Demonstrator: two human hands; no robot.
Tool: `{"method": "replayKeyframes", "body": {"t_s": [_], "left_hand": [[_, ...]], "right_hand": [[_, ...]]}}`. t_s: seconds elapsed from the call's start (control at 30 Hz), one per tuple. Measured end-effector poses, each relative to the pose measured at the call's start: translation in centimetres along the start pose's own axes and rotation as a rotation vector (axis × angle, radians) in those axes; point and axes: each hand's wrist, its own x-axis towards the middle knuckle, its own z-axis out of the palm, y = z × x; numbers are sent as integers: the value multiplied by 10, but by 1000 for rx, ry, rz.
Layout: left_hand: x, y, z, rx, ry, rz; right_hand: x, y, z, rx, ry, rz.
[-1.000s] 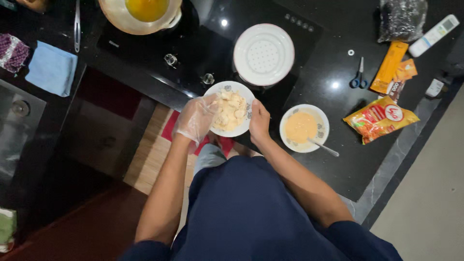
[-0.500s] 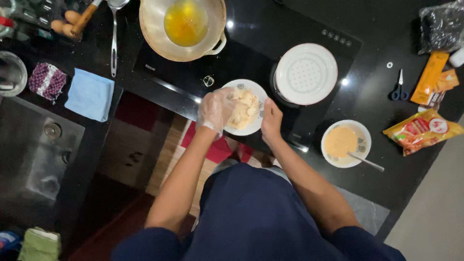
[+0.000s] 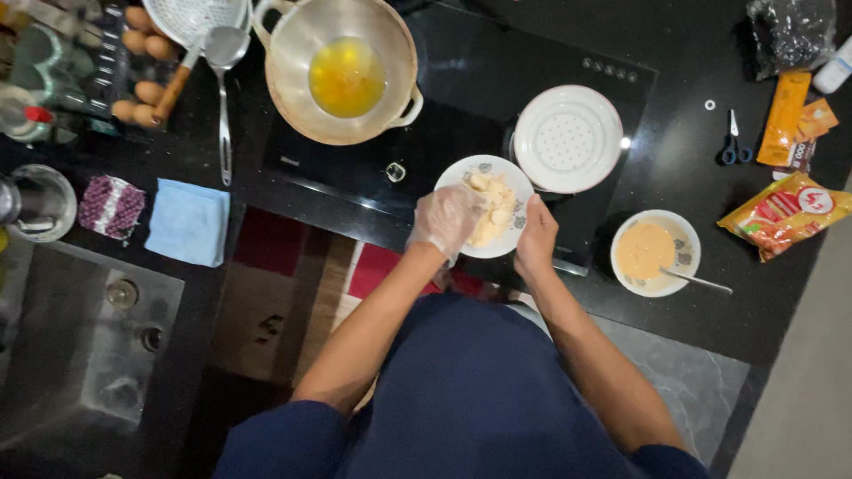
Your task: The person coats pieces of food in a bowl of dry ingredients using a gloved hand, then uses a spoon to add a liquid mixture from a second bowl. The person repeats this process for multiple pieces.
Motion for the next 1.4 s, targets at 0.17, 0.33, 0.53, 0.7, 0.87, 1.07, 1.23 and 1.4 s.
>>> {"method": "replayKeyframes", "body": {"t_s": [0.17,0.33,0.53,0.7,0.87,1.07,1.23,1.4], "left_hand": [[0,-7,-9,59,-16,-6],[-7,-19,-25,54,12,12],[-24,-35,-46,-62,76,-154],[-32,-38,-53,-36,125,-42],[-33,-35,-47,-125,130,-104],[-33,-16,2,-91,-39,-119],[-32,17,56,52,-174,132],[-28,48,102,1,-351,121]], "right_hand": [[-3,3,12,-27,-3,13],[-11,11,30,-30,-21,47],[-16,15,53,-22,-89,76],[-17,13,65,-40,-134,61],[-14,20,60,-41,-134,4],[-16,32,5,-107,-19,-20],[-21,38,-63,-151,149,-38],[-21,47,-132,-184,266,-133]]}}
